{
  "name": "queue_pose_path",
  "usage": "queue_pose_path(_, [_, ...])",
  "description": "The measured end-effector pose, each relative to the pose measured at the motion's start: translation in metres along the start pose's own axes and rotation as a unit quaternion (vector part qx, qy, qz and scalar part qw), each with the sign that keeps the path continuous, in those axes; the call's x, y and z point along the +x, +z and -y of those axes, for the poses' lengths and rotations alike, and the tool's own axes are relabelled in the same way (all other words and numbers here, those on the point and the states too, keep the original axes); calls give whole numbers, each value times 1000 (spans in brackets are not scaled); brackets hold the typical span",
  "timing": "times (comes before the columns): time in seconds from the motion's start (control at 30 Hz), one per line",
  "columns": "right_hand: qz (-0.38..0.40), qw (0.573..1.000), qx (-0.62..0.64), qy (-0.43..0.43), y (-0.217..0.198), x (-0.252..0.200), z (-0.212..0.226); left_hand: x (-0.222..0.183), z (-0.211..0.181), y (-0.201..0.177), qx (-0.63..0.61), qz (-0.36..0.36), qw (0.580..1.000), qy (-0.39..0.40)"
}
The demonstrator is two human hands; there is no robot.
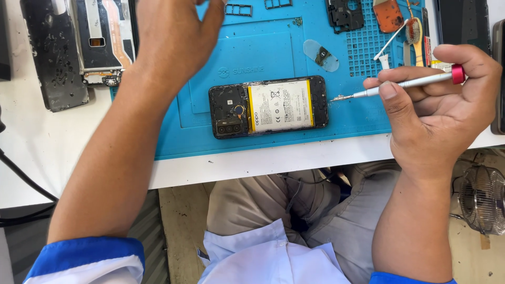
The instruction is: Using a precision screwdriver to remove or install screws on a mobile phone
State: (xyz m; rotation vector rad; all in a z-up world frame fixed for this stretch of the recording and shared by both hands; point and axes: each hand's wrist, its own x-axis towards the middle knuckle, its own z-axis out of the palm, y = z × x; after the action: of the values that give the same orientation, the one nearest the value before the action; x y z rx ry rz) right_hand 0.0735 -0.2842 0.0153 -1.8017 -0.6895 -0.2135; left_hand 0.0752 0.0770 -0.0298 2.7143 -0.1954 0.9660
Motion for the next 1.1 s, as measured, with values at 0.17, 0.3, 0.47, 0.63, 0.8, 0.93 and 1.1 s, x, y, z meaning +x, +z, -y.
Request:
queue_pose_path(0.17, [-5,1000,6,5,3,2,1,11,-40,-18,-111,74,991,30])
queue_pose_path(0.3, [-4,1000,2,5,4,1,2,8,-60,-19,-164,152,974,48])
queue_pose_path(0.47, [12,1000,-23,9,4,-2,10,-1,-78,-15,-202,196,954,104])
queue_pose_path(0.63, [15,1000,-10,9,3,-3,8,-7,-88,-9,-204,232,942,130])
queue_pose_path(0.8, [16,1000,14,11,6,-3,12,-13,-104,-5,-216,224,942,129])
queue_pose_path(0.93, [37,999,-2,-1,8,-2,14,-17,-115,-2,-221,223,941,130])
queue_pose_path(1.1, [42,999,-11,15,13,-2,16,-19,-118,1,-197,240,942,127])
